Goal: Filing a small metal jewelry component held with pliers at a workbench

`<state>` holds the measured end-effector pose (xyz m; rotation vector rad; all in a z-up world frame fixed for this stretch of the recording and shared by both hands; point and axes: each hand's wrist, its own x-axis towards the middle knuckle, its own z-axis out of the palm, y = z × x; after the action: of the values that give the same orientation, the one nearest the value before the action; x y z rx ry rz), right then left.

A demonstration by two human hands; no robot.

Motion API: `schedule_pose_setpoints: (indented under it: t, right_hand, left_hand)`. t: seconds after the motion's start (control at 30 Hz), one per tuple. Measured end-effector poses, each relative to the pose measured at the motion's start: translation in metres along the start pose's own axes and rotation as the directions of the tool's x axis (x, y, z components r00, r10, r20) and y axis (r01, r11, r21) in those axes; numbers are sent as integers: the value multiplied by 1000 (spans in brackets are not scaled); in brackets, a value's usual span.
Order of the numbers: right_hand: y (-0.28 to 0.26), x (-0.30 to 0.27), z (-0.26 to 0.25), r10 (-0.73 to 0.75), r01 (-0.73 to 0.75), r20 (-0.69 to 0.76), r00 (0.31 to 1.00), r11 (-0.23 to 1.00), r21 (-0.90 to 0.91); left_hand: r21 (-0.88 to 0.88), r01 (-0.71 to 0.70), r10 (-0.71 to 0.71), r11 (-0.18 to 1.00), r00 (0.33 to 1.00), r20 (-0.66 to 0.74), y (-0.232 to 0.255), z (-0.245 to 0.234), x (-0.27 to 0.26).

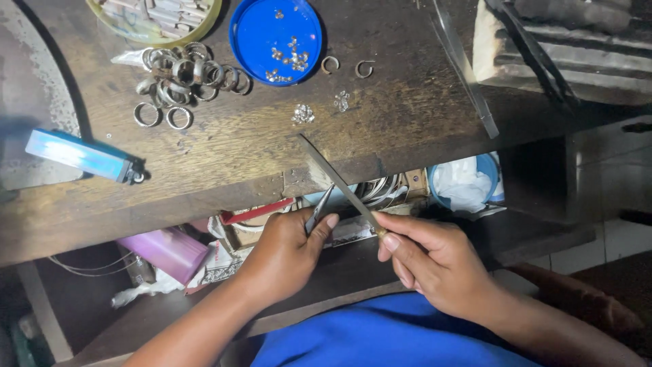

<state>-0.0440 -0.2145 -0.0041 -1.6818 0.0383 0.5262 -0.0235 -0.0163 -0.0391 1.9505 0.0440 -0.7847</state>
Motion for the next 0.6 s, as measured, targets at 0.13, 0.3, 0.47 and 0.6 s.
schedule_pose_setpoints:
  t: [0.13, 0.3, 0.47, 0.6]
  right_hand:
    - [-1, -13, -13, -24, 24, 5, 1000, 997, -74]
    - [-3, -12, -12, -77, 78, 22, 997, 995, -62]
    - [-5, 5, -2, -52, 53, 21, 998, 998, -29]
    - [-9, -11, -11, -19, 20, 29, 999, 998, -62]
  left_hand:
    - [-19, 38, -37, 999, 999, 26, 5, -3, 1]
    - [10, 63, -63, 998, 998, 23, 4, -1, 2]
    - [8, 51, -51, 999, 998, 26, 5, -3, 1]
    - [-29, 62, -61, 998, 998, 34, 4, -3, 1]
